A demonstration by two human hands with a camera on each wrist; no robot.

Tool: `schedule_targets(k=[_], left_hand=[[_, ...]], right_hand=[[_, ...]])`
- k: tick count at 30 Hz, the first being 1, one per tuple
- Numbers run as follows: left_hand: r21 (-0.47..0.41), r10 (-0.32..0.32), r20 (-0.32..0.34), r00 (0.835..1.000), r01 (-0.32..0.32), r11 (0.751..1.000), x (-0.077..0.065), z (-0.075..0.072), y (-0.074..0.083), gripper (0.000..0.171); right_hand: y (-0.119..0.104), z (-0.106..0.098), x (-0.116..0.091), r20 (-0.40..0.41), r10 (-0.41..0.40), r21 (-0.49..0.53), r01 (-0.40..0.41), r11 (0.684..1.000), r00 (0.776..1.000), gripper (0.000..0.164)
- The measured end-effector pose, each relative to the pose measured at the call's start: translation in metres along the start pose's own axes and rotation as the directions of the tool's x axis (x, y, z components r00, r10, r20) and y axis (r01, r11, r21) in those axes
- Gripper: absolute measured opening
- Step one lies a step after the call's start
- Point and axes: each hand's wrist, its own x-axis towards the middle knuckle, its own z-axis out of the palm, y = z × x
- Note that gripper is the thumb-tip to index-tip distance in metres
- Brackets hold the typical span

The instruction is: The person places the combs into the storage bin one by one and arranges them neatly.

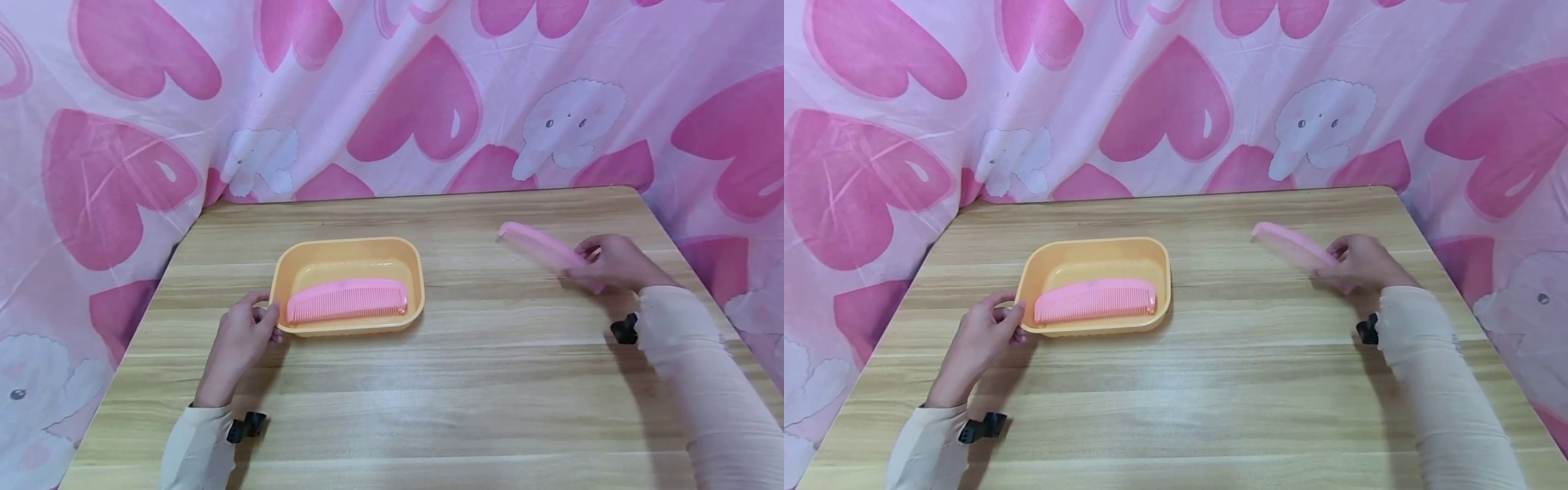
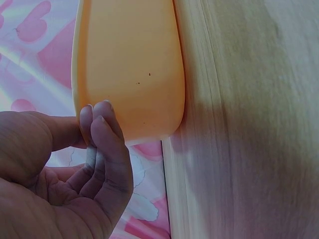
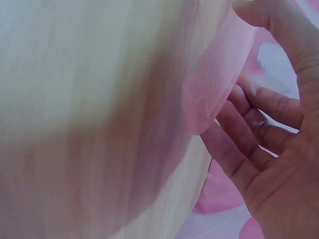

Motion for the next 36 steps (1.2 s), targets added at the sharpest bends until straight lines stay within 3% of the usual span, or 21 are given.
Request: schedule_targets(k=[22, 31, 36], left_hand=[[0.0, 0.019, -0.007, 1.0, -0.019, 1.0, 0.001, 0.0, -0.001, 0.046], [-0.002, 0.027, -0.007, 1.0, -0.027, 1.0, 0.001, 0.0, -0.002, 0.047], [-0.003, 0.023, -0.009, 1.0, -0.023, 1.0, 0.001, 0.001, -0.003, 0.047]], right_hand=[[-0.082, 0.015, 0.015, -0.007, -0.141, 0.004, 0.141, 0.99, 0.99, 0.043], [-0.116, 0.025, 0.019, -0.004, -0.22, -0.001, 0.22, 0.976, 0.976, 0.042], [-0.134, 0.031, 0.023, -0.017, -0.297, -0.03, 0.296, 0.955, 0.955, 0.037]])
